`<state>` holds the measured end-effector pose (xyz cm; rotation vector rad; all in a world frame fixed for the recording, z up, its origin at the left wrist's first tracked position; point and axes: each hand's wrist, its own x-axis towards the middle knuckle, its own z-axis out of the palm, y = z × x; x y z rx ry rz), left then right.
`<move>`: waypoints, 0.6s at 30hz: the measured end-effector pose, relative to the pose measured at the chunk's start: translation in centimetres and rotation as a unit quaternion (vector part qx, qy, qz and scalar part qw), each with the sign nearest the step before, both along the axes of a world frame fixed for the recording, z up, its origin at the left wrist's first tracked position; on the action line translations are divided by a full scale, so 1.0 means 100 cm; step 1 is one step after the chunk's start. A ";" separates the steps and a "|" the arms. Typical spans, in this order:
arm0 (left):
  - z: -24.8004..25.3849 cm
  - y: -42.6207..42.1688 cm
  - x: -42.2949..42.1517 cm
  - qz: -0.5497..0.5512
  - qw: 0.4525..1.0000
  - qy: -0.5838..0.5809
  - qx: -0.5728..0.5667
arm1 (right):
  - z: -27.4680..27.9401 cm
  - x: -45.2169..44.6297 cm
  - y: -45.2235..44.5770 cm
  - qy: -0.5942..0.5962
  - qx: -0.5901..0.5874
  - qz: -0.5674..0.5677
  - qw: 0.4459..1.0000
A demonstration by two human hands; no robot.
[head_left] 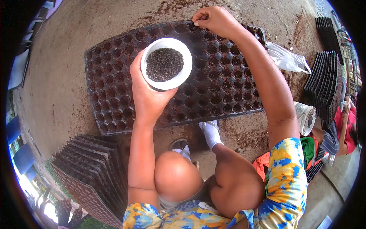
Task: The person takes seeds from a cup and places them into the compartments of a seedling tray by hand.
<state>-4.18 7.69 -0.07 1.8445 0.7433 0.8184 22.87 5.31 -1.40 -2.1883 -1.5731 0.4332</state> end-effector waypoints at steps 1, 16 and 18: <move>0.000 0.000 0.000 0.001 1.000 0.000 0.003 | 0.000 -0.005 0.006 -0.009 -0.035 -0.051 0.998; -0.003 0.002 -0.003 0.004 1.000 0.009 -0.005 | 0.023 -0.021 -0.014 0.048 -0.131 0.027 0.990; -0.004 0.002 -0.003 0.003 1.000 0.010 -0.013 | 0.021 -0.020 -0.016 0.033 -0.111 0.042 0.992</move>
